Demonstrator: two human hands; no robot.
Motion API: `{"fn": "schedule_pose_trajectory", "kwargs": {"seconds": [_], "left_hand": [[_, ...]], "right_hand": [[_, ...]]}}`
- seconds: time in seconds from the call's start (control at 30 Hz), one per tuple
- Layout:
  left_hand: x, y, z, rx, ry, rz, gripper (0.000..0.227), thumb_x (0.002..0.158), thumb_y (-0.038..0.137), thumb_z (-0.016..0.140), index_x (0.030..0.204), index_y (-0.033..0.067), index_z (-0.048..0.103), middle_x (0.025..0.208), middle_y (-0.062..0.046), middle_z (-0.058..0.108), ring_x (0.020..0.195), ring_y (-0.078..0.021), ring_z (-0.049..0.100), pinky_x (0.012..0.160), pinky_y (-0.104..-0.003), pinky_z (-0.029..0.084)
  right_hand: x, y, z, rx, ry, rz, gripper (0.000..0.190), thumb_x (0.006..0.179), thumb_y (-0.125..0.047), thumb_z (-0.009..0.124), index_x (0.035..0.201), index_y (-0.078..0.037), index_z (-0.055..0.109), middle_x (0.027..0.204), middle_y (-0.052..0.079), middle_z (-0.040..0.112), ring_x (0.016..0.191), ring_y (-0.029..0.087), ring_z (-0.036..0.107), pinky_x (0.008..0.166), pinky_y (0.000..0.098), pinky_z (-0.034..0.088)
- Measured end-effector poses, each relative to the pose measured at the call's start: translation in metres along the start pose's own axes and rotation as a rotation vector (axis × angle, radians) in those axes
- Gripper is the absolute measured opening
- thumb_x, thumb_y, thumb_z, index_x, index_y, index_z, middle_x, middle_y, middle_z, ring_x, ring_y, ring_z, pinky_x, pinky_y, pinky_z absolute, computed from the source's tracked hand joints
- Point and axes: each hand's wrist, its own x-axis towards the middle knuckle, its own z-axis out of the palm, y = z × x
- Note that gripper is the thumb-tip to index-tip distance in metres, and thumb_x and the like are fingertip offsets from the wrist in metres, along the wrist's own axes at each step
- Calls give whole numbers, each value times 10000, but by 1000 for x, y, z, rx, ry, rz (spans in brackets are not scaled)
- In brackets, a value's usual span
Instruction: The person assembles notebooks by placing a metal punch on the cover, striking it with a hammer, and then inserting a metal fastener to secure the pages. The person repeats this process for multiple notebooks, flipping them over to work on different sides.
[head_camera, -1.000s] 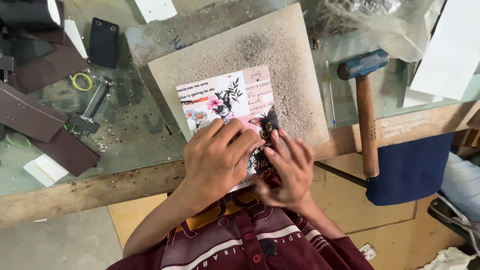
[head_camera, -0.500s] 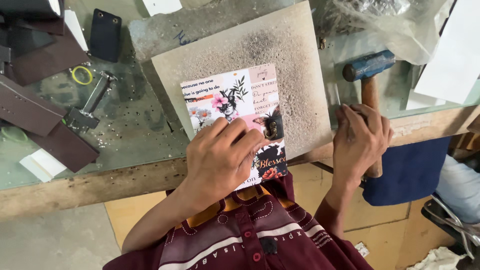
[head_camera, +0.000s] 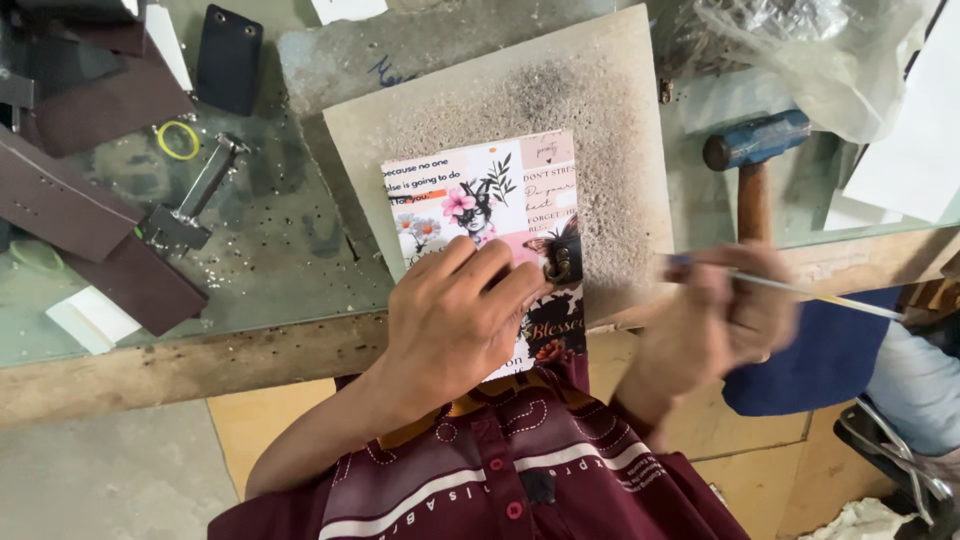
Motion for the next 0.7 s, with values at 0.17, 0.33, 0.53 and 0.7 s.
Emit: {"fn": "schedule_pose_trajectory", "kwargs": {"seconds": [0.17,0.33,0.53,0.7], "left_hand": [[-1,0,-4,2,21,-7,161,861,140,793,990,170,702,946,35,622,841,-141,584,680,-301,502],[-1,-2,-3,8,-6,8,217,804,125,778,1009,164,716,935,21,619,830,-148,580,658,-300,489],[-1,-2,-1,19,-7,10,206,809,94,773,996,157,714,942,23,624,818,-136,571,643,-286,481],[-2,-3,-1,18,-19,9,203,796,105,773,978,161,704,922,25,607,825,-142,573,655,-293,488]], "right_hand": [[-29,4,31,-13,-184,105,123,1055,-31,688,1128,15,600,971,171,716,790,214,748,694,310,662],[-34,0,37,-23,-189,16,157,1024,93,665,1117,31,555,1002,165,688,895,242,737,801,368,679],[-35,-3,42,-184,-231,-27,225,959,202,669,1076,65,534,983,215,683,866,266,734,778,345,646],[-34,-3,41,-163,-242,-34,230,941,235,630,1074,77,528,973,236,678,851,267,736,793,353,639]]}}
